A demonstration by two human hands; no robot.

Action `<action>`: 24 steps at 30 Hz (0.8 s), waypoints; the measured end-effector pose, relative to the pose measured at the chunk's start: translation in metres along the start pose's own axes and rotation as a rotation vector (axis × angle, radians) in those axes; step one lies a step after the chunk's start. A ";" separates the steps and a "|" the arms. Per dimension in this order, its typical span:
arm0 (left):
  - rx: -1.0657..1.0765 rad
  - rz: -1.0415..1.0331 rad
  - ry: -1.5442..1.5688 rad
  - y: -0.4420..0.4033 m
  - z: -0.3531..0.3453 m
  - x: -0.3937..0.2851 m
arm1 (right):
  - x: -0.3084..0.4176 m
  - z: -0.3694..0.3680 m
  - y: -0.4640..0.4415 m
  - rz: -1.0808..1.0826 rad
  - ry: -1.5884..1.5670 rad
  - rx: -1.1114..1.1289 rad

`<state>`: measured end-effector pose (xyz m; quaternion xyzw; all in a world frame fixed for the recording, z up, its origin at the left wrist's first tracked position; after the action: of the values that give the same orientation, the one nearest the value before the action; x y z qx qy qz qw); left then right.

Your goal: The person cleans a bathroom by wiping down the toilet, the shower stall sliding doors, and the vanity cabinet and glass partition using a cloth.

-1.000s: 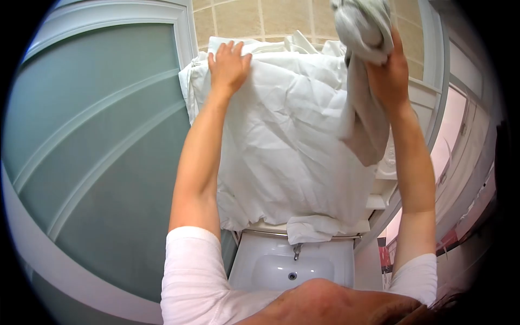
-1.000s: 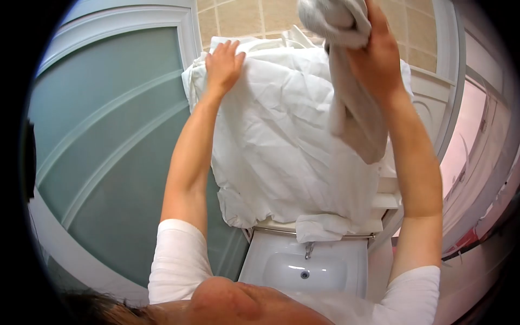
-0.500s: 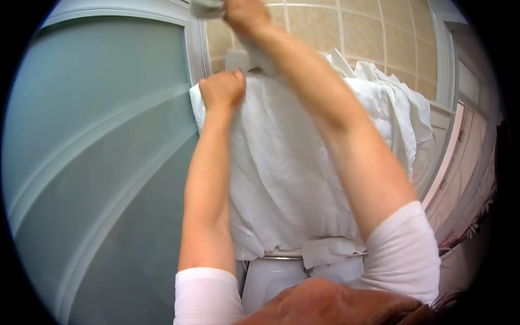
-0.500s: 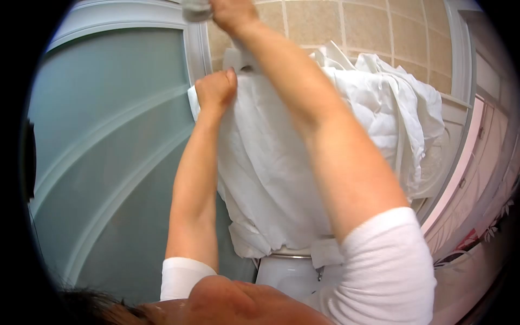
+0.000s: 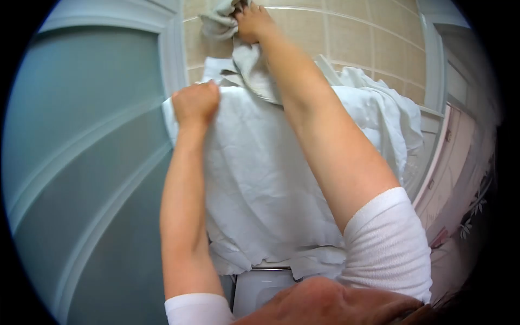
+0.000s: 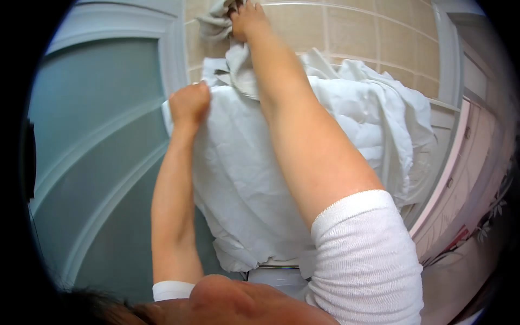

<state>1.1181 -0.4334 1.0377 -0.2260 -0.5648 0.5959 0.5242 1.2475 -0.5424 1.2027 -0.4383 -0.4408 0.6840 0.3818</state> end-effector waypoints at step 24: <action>-0.194 -0.167 -0.107 0.006 -0.034 0.021 | -0.353 0.011 0.161 -0.531 0.063 0.480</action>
<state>1.1379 -0.3984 1.0301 -0.1959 -0.6638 0.5040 0.5167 1.3300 -0.9177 1.1474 -0.2273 -0.3539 0.6311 0.6518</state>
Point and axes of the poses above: each hand's wrist, its own y-axis away from the middle knuckle, its own z-axis out of the back of the hand, x = y × z, the point moved 2 cm from there along -y, towards the middle knuckle, and after that the axes turned 11 degrees about -z, right-handed, at the moved point
